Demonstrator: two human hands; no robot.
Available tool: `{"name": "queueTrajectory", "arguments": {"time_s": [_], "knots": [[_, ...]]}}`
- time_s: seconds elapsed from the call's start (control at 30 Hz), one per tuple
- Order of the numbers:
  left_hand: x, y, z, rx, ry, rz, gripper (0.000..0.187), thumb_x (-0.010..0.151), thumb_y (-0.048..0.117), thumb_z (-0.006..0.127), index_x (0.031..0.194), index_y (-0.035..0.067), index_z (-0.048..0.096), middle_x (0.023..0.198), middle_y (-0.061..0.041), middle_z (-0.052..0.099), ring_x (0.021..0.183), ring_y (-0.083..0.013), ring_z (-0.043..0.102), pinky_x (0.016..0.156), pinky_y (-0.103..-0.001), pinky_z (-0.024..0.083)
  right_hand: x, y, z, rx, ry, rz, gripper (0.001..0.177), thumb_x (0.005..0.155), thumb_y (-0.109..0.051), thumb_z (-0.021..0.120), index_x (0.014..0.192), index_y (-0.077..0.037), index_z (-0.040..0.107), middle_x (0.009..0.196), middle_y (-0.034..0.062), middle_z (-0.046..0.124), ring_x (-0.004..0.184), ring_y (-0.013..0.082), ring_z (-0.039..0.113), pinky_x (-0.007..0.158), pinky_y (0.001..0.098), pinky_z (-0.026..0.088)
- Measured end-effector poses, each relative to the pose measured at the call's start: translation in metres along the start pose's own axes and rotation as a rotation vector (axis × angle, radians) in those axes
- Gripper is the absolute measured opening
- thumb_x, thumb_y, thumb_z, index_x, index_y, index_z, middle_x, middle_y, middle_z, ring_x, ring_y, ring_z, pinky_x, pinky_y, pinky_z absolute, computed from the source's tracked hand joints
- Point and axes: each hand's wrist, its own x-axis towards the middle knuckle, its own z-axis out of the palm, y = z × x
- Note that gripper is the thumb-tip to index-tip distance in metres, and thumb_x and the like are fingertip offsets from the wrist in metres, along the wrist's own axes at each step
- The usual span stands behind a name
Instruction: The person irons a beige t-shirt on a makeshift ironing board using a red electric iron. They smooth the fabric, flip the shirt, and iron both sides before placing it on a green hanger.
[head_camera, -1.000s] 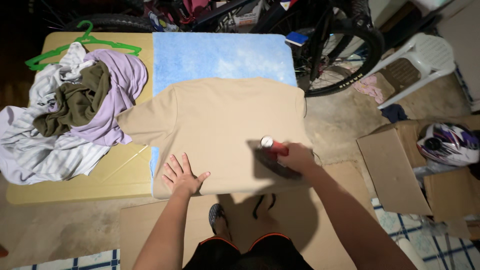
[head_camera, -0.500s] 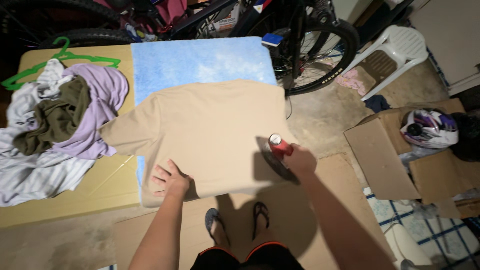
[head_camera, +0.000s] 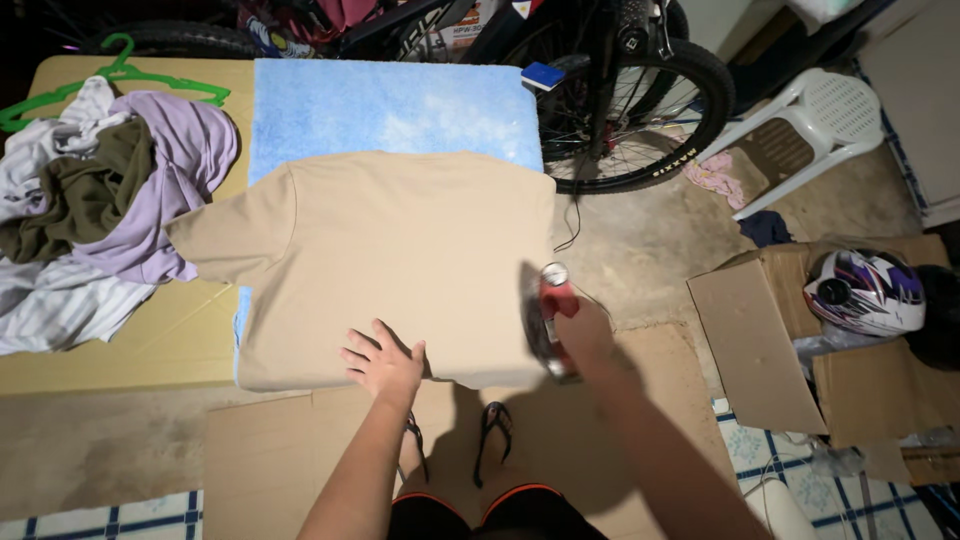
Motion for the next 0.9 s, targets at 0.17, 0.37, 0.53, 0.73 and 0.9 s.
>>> {"name": "queueTrajectory", "arguments": {"time_s": [0.17,0.37,0.53,0.73,0.9], "knots": [[0.001,-0.006,0.0,0.012,-0.018,0.009,0.106,0.083,0.068,0.068,0.163,0.021,0.016,0.167,-0.029,-0.001,0.149,-0.0574,0.005,0.117,-0.068,0.014,0.009,0.004,-0.021,-0.244,-0.15,-0.328,0.032,0.072,-0.034,0.071,0.098,-0.017,0.075,0.092,0.0164,0.074,0.089,0.039,0.07,0.079,0.0506,0.056],[-0.014,-0.003,-0.032,0.074,-0.038,-0.023,0.107,0.077,0.07,0.074,0.162,0.028,0.024,0.169,-0.02,0.01,0.149,-0.0485,0.018,0.118,-0.063,0.022,0.008,0.01,0.001,-0.254,-0.173,-0.438,0.029,0.08,-0.039,0.069,0.097,-0.017,0.075,0.089,0.0165,0.074,0.088,0.0377,0.071,0.081,0.0483,0.056],[-0.012,-0.038,-0.046,-0.018,-0.054,-0.052,0.099,0.076,0.059,0.08,0.157,0.031,0.03,0.168,-0.009,0.015,0.151,-0.0383,0.021,0.116,-0.064,0.024,-0.004,-0.018,-0.017,-0.333,-0.341,-0.324,0.033,0.072,-0.039,0.072,0.101,-0.023,0.076,0.093,0.0124,0.074,0.09,0.0348,0.072,0.08,0.047,0.057],[0.012,-0.112,-0.059,-0.055,-0.106,-0.055,0.072,0.084,0.051,0.075,0.148,0.036,0.046,0.168,0.003,0.022,0.15,-0.0311,0.028,0.118,-0.064,0.026,-0.032,-0.074,0.009,-0.094,-0.365,-0.165,0.04,0.073,-0.028,0.067,0.112,-0.026,0.076,0.093,0.0146,0.076,0.091,0.0348,0.073,0.084,0.0446,0.055],[0.033,-0.161,-0.064,-0.032,-0.086,-0.02,0.066,0.085,0.051,0.074,0.144,0.034,0.05,0.167,0.003,0.025,0.151,-0.0278,0.025,0.116,-0.064,0.028,-0.068,-0.122,0.046,-0.064,-0.392,-0.229,0.034,0.078,-0.034,0.07,0.109,-0.02,0.076,0.092,0.0154,0.076,0.093,0.0341,0.073,0.086,0.0449,0.055]]}}
